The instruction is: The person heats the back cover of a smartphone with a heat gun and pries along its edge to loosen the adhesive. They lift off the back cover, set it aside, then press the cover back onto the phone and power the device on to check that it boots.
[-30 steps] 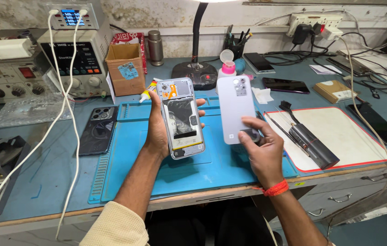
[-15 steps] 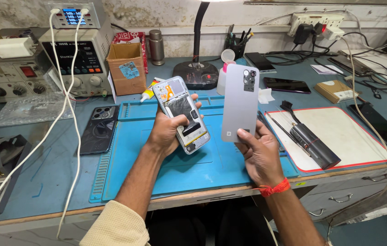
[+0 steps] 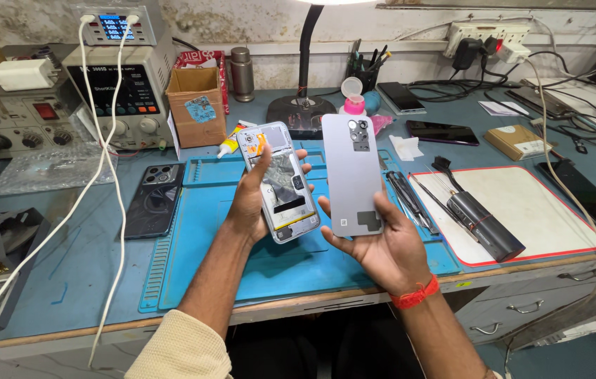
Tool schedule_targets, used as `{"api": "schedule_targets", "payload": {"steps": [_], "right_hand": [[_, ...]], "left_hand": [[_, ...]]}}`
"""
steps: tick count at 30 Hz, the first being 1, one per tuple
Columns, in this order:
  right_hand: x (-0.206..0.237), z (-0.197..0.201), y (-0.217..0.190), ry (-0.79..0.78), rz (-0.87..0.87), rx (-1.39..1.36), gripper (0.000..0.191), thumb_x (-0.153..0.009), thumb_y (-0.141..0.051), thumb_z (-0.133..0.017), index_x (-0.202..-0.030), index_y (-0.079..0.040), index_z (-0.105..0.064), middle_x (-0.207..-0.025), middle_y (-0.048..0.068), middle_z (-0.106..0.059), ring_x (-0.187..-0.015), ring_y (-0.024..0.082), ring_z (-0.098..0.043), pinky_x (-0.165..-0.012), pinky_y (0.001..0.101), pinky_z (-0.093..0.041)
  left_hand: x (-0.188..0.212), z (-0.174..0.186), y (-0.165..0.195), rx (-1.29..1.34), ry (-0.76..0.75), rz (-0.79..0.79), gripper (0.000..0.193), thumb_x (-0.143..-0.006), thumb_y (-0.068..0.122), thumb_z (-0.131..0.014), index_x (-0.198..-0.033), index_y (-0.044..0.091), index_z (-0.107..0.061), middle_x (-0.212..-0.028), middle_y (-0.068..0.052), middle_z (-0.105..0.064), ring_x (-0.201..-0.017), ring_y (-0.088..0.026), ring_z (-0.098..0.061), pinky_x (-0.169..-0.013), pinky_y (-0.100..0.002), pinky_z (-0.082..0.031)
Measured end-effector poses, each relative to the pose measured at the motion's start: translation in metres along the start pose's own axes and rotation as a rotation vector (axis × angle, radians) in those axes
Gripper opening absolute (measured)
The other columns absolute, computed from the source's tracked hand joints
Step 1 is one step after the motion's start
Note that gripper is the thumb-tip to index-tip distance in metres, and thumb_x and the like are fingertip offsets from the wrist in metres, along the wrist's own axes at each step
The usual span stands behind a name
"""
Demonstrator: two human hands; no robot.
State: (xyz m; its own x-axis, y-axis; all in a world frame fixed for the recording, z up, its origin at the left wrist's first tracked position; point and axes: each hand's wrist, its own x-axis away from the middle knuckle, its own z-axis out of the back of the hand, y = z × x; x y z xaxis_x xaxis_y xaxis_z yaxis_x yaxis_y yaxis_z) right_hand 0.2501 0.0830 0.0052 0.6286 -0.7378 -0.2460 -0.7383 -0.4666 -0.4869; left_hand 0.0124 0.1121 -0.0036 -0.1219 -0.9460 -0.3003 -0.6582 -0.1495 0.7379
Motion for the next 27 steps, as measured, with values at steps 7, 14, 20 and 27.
{"api": "schedule_targets", "payload": {"steps": [7, 14, 20, 27], "right_hand": [[-0.005, 0.0, 0.001, 0.056, 0.036, 0.055, 0.061, -0.107, -0.048, -0.039, -0.15, -0.005, -0.044, -0.148, 0.019, -0.052, -0.13, 0.038, -0.055, -0.1, 0.0552, -0.049], [-0.012, -0.013, 0.004, 0.178, 0.143, 0.56, 0.06, -0.099, -0.029, -0.052, -0.155, -0.011, -0.043, -0.143, 0.018, -0.057, -0.128, 0.029, -0.056, -0.102, 0.0482, -0.047], [-0.027, -0.024, 0.041, 0.19, 0.363, 1.447, 0.063, -0.087, -0.023, -0.075, -0.147, -0.019, -0.056, -0.14, 0.016, -0.059, -0.124, 0.026, -0.06, -0.1, 0.0402, -0.052], [-0.035, -0.031, 0.056, 0.14, 0.524, 1.794, 0.062, -0.086, -0.031, -0.078, -0.145, -0.02, -0.061, -0.138, 0.025, -0.055, -0.127, 0.039, -0.056, -0.106, 0.0437, -0.046]], "left_hand": [[-0.001, -0.005, 0.001, 0.032, 0.025, -0.05, 0.101, -0.087, 0.082, -0.034, -0.149, 0.003, -0.043, -0.128, -0.018, -0.065, -0.11, -0.026, -0.068, -0.085, -0.047, -0.063], [-0.001, -0.011, 0.001, 0.043, -0.011, -0.123, 0.083, -0.097, 0.072, -0.031, -0.161, 0.02, -0.028, -0.135, -0.019, -0.06, -0.115, -0.027, -0.064, -0.09, -0.047, -0.058], [0.0, -0.014, 0.0, 0.116, -0.003, -0.224, 0.08, -0.102, 0.062, -0.041, -0.167, 0.019, -0.023, -0.147, -0.009, -0.053, -0.129, -0.022, -0.057, -0.11, -0.042, -0.049], [0.001, -0.016, 0.0, -0.011, 0.028, -0.275, 0.084, -0.099, 0.064, -0.045, -0.165, 0.019, -0.023, -0.132, -0.014, -0.057, -0.125, -0.024, -0.057, -0.108, -0.044, -0.049]]}}
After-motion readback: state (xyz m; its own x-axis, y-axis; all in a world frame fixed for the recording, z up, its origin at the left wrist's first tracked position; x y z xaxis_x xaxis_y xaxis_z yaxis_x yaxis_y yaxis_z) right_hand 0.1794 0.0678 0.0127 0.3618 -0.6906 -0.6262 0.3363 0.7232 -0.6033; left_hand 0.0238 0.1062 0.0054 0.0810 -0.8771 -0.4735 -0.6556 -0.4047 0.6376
